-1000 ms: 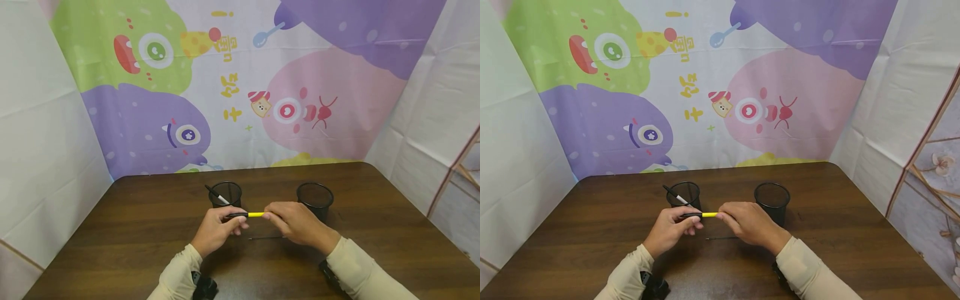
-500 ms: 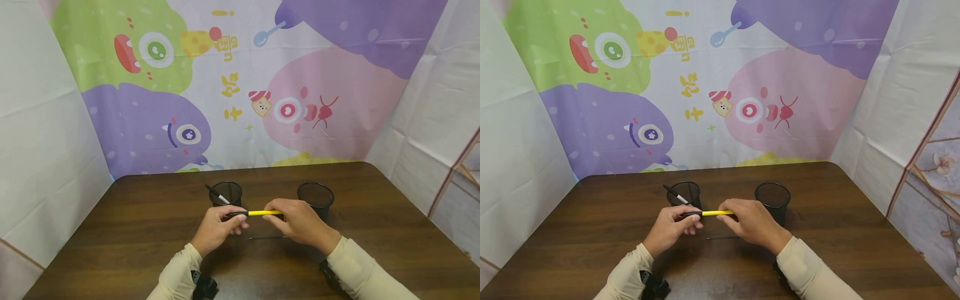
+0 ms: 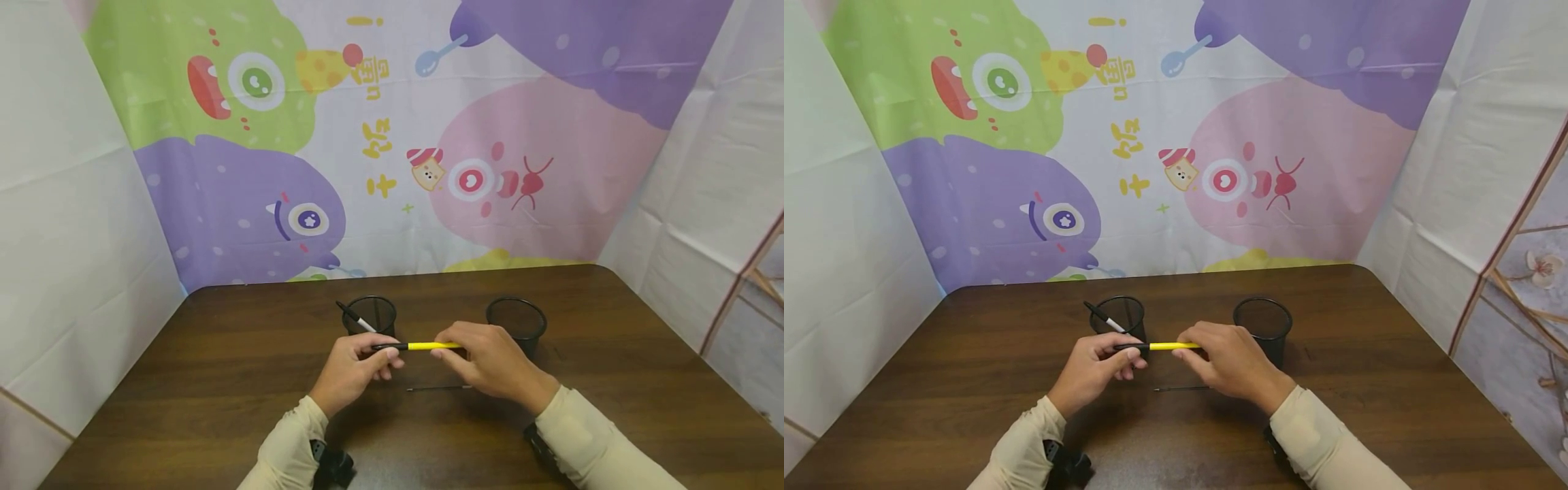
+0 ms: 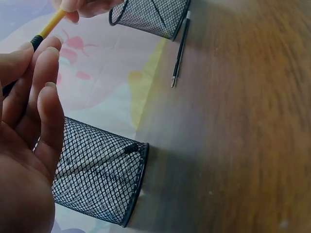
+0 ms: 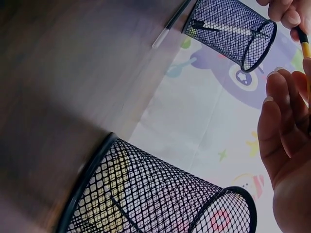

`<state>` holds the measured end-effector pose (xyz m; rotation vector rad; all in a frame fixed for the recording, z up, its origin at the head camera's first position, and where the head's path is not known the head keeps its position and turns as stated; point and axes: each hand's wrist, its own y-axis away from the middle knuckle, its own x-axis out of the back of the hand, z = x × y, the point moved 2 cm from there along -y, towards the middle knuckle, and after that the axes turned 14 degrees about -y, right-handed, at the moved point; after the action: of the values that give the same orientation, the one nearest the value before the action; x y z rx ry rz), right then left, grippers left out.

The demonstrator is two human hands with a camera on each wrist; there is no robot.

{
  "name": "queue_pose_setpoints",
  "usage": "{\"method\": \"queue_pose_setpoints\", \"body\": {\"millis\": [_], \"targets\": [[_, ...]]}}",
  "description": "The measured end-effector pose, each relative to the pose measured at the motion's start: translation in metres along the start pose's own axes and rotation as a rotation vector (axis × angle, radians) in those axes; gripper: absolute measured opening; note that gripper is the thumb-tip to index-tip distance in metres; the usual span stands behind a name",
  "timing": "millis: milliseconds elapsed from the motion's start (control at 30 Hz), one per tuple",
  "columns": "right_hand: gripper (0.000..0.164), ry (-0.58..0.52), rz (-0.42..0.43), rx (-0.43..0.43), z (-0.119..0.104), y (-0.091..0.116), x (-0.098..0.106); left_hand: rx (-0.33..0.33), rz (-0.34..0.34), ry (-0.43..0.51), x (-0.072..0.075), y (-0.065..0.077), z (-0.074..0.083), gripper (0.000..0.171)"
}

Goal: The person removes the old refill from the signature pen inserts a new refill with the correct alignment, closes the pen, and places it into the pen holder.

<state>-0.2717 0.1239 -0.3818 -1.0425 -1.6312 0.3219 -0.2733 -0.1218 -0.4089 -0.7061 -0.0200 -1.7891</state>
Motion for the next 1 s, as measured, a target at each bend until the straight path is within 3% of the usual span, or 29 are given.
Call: {"method": "queue_pose_setpoints", "body": {"millis": [267,467,667,800,1000], "targets": [[0.005,0.002,-0.027,0.003,0.0003,0.0,-0.0021,-0.003,0.003,0.011,0.0003,-0.0005,0.0021,0.019],[0.006,0.009,-0.063,-0.042,0.0006,0.0009,-0.0028,-0.024,-0.005,0.01,-0.0003,0.0,0.0018,0.019],[0.014,-0.018,-0.064,-0.083,-0.0001,0.0019,-0.0041,0.012,-0.009,0.011,-0.0001,0.0022,0.0008,0.018],[0.02,-0.016,-0.036,-0.057,0.0,0.0023,-0.0039,0.03,-0.008,0.02,0.0,0.0019,0.0006,0.018],[0.015,-0.007,-0.014,0.002,0.0009,0.0009,-0.0025,0.02,-0.007,0.03,-0.0001,0.0012,0.0023,0.019]]}}
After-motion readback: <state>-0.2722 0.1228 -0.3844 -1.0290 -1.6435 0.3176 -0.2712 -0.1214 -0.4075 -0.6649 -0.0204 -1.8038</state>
